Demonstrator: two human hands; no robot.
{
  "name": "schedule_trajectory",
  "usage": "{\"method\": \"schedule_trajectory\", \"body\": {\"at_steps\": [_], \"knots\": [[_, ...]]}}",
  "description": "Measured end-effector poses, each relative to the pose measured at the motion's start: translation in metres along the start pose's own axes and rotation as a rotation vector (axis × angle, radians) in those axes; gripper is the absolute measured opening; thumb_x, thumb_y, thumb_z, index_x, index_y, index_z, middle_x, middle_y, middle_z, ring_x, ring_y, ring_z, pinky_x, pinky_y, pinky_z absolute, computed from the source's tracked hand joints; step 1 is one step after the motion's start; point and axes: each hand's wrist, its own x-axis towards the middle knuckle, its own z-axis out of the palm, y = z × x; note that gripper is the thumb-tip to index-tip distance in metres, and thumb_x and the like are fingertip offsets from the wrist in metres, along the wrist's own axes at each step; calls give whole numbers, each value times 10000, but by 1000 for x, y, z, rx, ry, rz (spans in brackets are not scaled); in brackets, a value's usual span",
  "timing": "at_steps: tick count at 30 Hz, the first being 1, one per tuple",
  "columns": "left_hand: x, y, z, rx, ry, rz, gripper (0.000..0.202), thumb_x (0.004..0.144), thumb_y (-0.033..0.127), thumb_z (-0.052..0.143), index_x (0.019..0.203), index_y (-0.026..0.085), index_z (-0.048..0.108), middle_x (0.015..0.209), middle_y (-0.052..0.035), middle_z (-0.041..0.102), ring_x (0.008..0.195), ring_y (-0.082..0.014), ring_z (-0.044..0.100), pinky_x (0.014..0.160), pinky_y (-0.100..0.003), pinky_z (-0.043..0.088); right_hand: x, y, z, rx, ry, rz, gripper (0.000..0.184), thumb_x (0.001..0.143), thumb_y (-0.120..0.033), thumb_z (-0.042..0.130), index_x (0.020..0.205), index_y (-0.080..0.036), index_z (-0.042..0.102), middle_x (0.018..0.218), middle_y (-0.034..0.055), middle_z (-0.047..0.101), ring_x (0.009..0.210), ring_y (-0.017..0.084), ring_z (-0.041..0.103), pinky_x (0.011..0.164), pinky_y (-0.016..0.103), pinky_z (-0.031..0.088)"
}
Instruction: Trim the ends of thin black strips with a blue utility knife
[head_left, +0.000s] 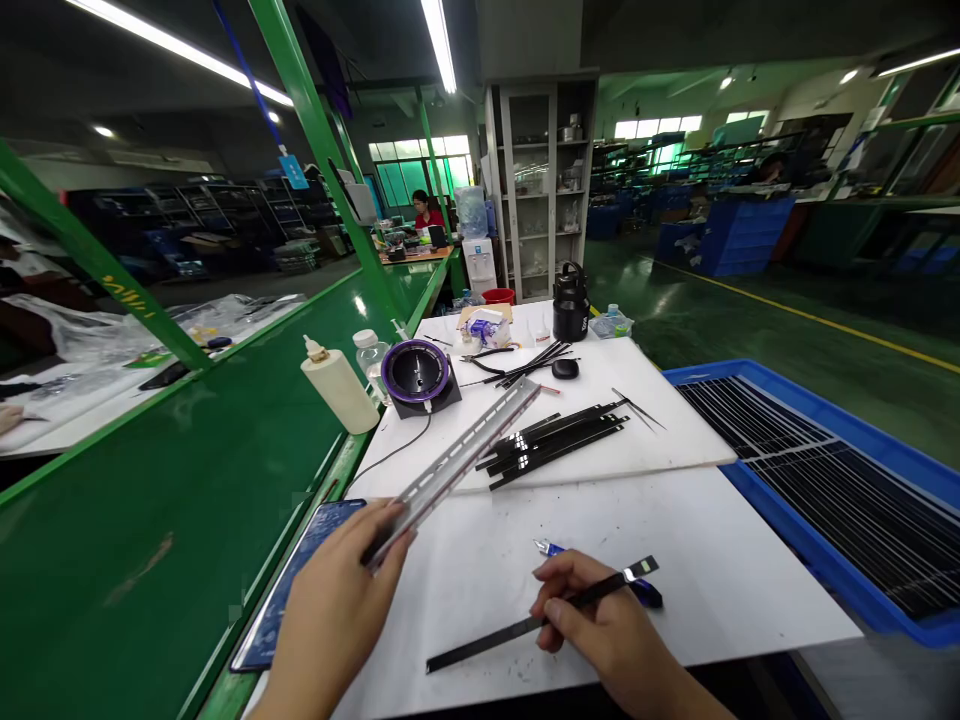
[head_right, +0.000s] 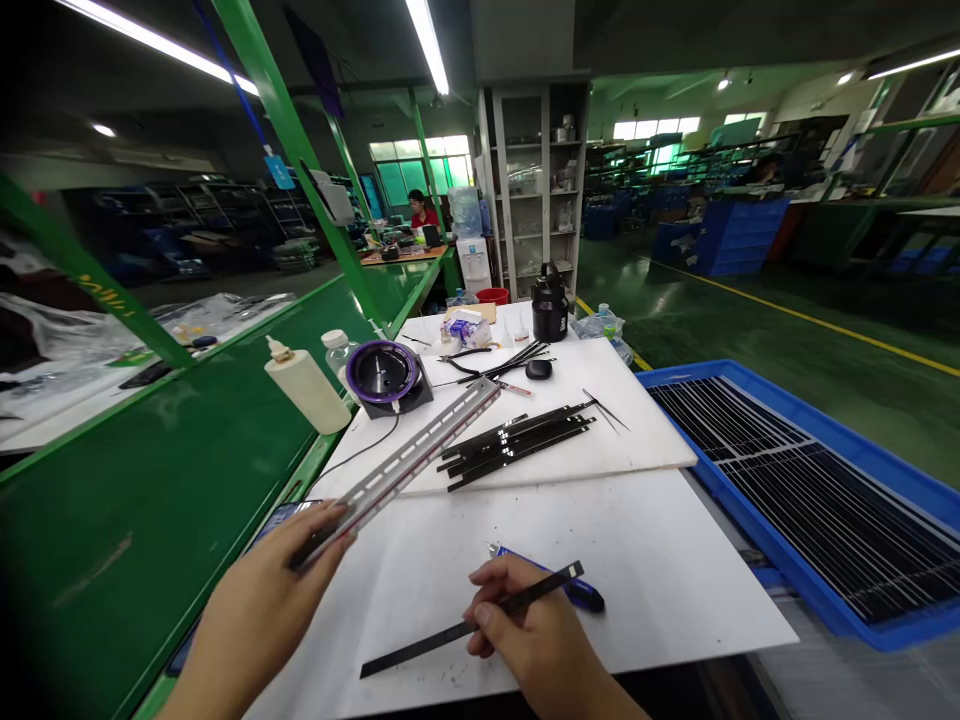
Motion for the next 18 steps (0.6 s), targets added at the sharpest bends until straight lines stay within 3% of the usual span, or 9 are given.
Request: {"method": "schedule_trajectory", "body": {"at_steps": [5, 9, 15, 18], "knots": [[57, 1, -6, 31, -174, -9, 366, 889, 439, 504, 1109, 221, 700, 1240, -60, 699, 1053, -275, 676, 933, -359, 524, 10, -3, -9, 35, -14, 13, 406, 866, -492, 723, 1079, -167, 605, 873, 53, 657, 684, 187, 663, 661, 348, 528], [88, -1, -1, 40, -213, 50, 350, 869, 400, 515, 1065, 182, 707, 1168, -91, 728, 1025, -301, 674, 920, -375, 505, 10, -3, -10, 37, -25, 12, 428, 865, -510, 716, 1090, -167, 596, 871, 52, 658, 671, 187, 664, 654, 348, 528], [105, -16, 12, 38, -300, 185, 305, 872, 390, 511, 1000, 204, 716, 1178, -94, 723, 1075, -300, 643, 939, -365, 471, 3, -2, -2, -11, -8, 12, 449, 849, -556, 725, 1053, -169, 625, 948, 73, 658, 764, 195, 671, 730, 356, 522], [107, -23, 18, 42, -333, 239, 265, 870, 305, 468, 931, 203, 704, 1057, -94, 740, 1005, -288, 647, 882, -358, 478, 5, -1, -4, -2, -13, 22, 458, 837, -558, 738, 1025, -154, 629, 934, 94, 672, 786, 217, 682, 734, 369, 527]]}}
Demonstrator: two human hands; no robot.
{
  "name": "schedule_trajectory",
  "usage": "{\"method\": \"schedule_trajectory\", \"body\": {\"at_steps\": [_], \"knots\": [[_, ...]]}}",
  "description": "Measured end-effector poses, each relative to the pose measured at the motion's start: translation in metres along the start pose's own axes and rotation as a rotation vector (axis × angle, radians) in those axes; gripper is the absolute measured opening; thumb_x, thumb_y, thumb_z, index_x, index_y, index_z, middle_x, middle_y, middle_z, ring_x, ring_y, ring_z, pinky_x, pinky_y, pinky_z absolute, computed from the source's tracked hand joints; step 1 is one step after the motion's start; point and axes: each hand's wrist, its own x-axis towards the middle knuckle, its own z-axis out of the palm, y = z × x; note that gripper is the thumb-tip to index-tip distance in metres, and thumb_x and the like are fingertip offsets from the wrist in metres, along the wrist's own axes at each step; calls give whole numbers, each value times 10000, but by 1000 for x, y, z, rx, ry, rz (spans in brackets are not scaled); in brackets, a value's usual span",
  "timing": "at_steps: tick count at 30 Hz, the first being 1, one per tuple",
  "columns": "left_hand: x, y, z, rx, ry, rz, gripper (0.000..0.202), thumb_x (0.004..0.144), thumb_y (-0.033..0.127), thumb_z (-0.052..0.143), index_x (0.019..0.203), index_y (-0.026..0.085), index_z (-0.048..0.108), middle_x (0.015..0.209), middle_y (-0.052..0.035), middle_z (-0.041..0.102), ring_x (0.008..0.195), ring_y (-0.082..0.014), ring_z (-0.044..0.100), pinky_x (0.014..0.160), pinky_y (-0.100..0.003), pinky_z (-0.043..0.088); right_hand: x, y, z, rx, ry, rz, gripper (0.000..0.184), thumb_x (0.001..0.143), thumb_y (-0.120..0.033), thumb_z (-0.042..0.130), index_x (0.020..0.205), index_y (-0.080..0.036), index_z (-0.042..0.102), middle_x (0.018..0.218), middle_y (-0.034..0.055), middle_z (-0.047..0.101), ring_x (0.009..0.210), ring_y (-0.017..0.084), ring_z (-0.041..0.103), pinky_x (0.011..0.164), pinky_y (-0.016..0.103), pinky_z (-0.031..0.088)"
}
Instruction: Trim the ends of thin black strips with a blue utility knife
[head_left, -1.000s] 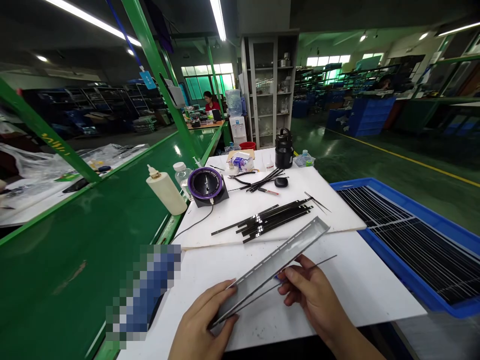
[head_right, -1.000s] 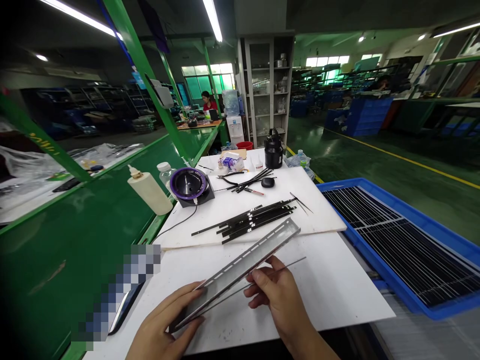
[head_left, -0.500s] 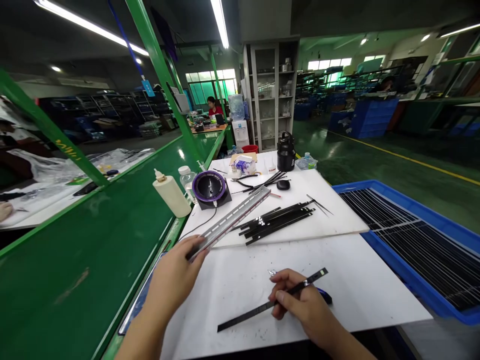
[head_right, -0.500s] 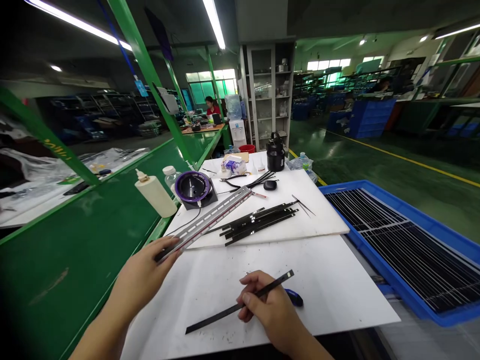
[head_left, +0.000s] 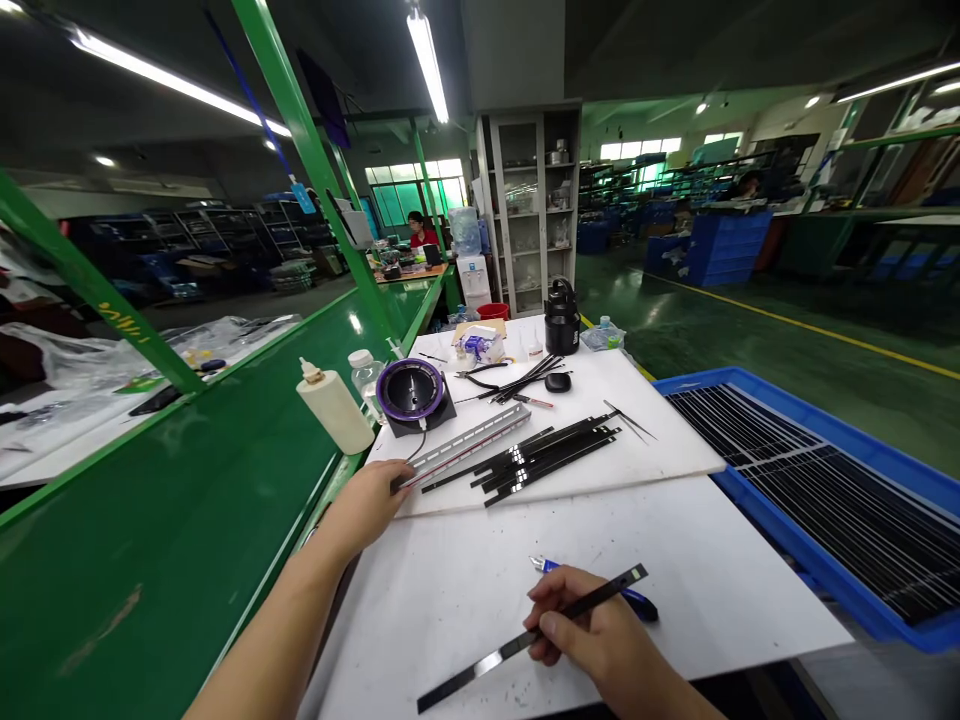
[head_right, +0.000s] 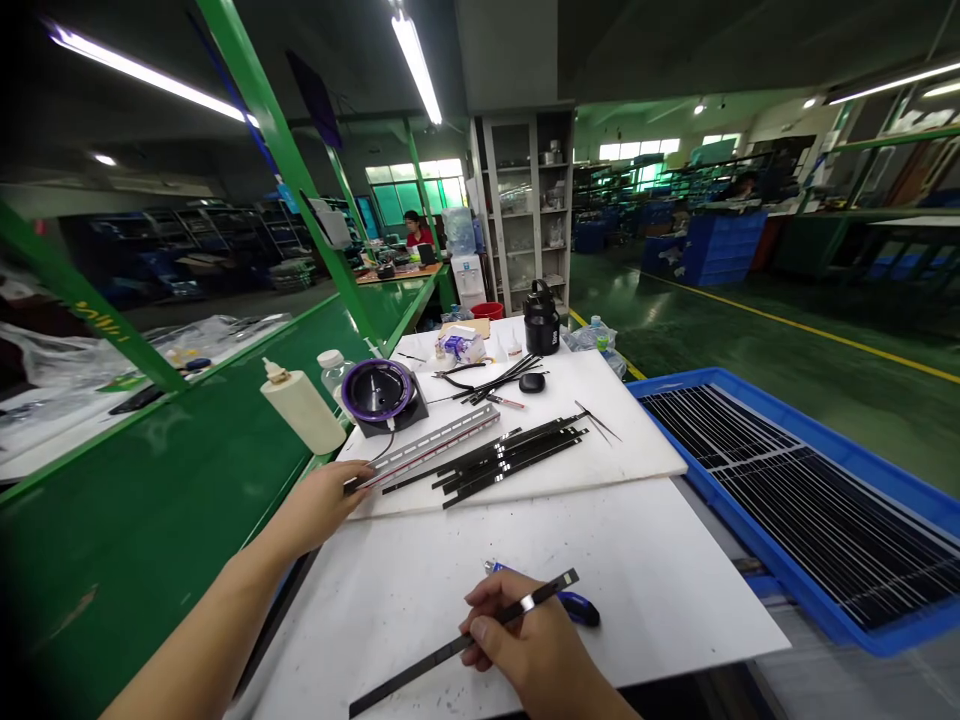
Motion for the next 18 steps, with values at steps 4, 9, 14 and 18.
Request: {"method": "schedule_trajectory", "body": {"at_steps": [4, 9, 14, 18], "knots": [[5, -3, 8, 6, -30, 52, 243, 830, 203, 432, 840, 203, 674, 936, -89, 728, 928, -283, 641, 827, -364, 489, 4, -1, -5, 41, 19, 8, 426, 864, -531, 720, 1026, -152, 614, 974, 121, 689, 808, 235, 696, 749, 391, 536], [15, -2, 12, -10, -7, 57, 258, 848, 238, 465, 935, 185, 702, 1188, -136, 696, 1171, -329, 579, 1023, -448, 439, -1, -2, -2, 37, 24, -4, 456, 828, -542, 754, 1007, -141, 631, 943, 118, 686, 803, 232, 693, 753, 381, 529], [-21, 28, 2, -67, 60, -1, 395, 895, 412, 504, 1177, 173, 645, 1479, -167, 484, 1356, -350, 433, 1125, -553, 341, -5, -3, -4, 70, -3, 21, 427, 830, -518, 757, 1000, -154, 612, 895, 101, 707, 730, 214, 696, 712, 359, 526], [-89, 88, 20, -540, -115, -59, 498, 904, 467, 540, 1369, 289, 528, 1372, -94, 590, 1206, -270, 581, 1056, -444, 451, -6, -2, -8, 93, -71, 22, 405, 812, -486, 771, 986, -160, 605, 853, 90, 717, 636, 197, 679, 639, 328, 500]]}}
